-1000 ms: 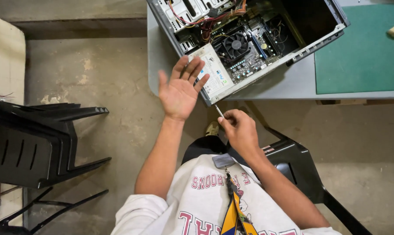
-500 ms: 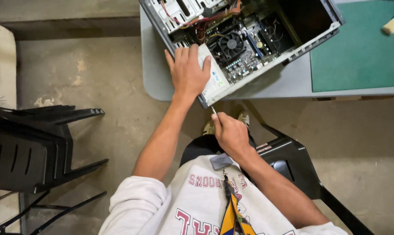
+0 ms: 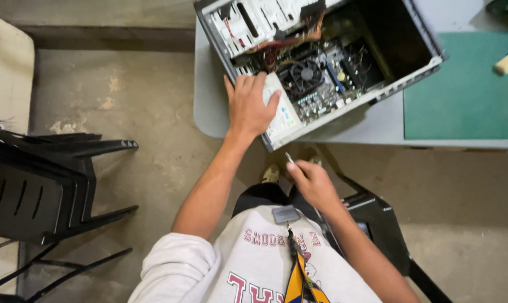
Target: Reinstalling a power supply unit into a desktop computer case, including cleaning the unit and managing cables.
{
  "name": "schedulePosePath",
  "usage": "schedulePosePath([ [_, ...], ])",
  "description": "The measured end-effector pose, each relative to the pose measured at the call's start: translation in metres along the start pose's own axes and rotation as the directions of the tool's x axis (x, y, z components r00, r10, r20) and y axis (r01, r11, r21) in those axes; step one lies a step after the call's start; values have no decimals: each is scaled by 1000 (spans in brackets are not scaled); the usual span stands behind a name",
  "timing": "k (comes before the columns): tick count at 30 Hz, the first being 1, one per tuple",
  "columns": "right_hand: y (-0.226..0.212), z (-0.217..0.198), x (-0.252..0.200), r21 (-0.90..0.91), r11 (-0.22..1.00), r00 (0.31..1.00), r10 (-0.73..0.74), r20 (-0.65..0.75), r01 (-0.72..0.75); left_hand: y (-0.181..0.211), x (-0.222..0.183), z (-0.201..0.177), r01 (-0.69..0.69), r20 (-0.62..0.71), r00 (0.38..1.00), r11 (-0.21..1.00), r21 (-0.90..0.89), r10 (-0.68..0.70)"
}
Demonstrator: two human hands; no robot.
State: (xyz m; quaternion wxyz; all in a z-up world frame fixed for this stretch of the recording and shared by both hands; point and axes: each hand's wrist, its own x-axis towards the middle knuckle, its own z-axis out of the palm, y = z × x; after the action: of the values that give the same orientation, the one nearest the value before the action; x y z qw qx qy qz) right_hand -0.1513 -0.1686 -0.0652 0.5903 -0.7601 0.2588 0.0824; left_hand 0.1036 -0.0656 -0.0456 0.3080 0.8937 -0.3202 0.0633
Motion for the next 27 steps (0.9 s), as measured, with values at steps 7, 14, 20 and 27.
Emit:
schedulePosePath([
  [7,59,-122,-20,72,975,854,218,-472,-209,-16,6,-13,-62,98,993,993,-100,72],
  [14,117,-293,12,582,810,514,528,-676,-67,-58,39,-59,-274,368,880,954,-119,299],
  [20,177,-407,83,568,817,467,540,-700,-94,-19,29,-50,286,52,947,909,304,-316],
  [27,180,-486,193,444,883,563,447,-695,-153,23,63,-26,552,33,811,784,283,-584],
])
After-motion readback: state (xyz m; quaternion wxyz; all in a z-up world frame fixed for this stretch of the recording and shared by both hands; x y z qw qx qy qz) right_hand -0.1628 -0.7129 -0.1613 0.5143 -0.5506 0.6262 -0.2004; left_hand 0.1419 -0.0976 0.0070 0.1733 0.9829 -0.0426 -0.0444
